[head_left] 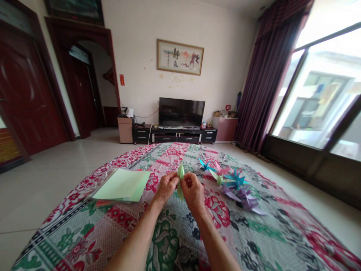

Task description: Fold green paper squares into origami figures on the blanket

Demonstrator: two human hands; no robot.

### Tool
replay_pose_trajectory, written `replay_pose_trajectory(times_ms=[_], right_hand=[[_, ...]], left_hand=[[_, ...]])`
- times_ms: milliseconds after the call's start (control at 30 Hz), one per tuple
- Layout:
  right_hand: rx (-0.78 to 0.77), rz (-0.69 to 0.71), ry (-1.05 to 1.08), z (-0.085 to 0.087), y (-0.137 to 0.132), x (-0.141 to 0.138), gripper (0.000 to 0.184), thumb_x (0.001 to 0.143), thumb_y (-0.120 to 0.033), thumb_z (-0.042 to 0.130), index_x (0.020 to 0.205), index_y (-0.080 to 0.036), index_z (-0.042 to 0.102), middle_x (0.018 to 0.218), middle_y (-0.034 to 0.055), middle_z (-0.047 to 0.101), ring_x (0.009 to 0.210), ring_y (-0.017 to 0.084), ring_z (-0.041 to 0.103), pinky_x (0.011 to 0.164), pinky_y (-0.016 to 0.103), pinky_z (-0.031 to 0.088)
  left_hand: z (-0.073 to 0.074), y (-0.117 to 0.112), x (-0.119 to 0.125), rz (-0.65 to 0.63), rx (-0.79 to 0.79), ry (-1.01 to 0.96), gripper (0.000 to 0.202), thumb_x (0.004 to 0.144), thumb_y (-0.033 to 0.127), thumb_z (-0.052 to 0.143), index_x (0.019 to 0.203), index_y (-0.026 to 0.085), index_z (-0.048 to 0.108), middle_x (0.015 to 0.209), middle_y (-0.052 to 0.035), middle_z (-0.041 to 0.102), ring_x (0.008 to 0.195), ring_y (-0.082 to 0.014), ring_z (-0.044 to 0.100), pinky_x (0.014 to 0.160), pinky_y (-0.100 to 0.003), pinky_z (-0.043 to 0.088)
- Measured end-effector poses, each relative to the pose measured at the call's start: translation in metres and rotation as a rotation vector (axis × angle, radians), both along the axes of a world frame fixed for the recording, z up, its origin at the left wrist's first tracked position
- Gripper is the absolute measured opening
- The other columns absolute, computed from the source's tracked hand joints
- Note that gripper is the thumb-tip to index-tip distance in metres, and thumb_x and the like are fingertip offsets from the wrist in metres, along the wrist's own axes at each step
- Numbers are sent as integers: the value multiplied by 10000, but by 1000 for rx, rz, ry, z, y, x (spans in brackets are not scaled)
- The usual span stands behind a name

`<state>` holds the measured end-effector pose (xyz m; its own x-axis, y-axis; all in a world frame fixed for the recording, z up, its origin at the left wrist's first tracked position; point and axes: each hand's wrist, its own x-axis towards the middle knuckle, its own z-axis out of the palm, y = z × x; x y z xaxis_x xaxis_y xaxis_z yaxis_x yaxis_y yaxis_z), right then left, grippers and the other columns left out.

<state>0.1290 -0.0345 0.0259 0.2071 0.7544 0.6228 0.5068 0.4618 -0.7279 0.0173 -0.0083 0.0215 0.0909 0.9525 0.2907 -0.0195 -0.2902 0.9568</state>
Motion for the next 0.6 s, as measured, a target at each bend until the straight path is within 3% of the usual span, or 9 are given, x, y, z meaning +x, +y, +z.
replay_pose_trajectory(times_ms=[100, 400, 600], right_hand=[[6, 35, 20, -1, -1, -1, 114, 760, -288, 516, 756, -180, 553, 645, 4, 587, 578, 122, 541, 552, 220, 421], [-83, 327, 288, -12, 9, 3, 171, 744, -290, 547, 870, -178, 518, 709, -12, 570, 605, 109, 545, 567, 222, 455], [-136, 329, 339, -10, 8, 4, 202, 710, -296, 584, 857, -171, 524, 683, -21, 545, 597, 105, 522, 553, 217, 453]], left_hand=[[0, 0, -1, 4, -2, 8, 257, 729, 319, 519, 827, 158, 694, 579, 17, 577, 543, -123, 474, 512, -219, 355], [1, -1, -1, -29, -62, -87, 270, 722, 320, 534, 870, 163, 696, 598, 19, 608, 516, -119, 499, 512, -222, 381], [5, -7, 0, -160, -167, -237, 287, 694, 325, 588, 903, 157, 691, 701, -18, 673, 589, -147, 584, 573, -247, 446]])
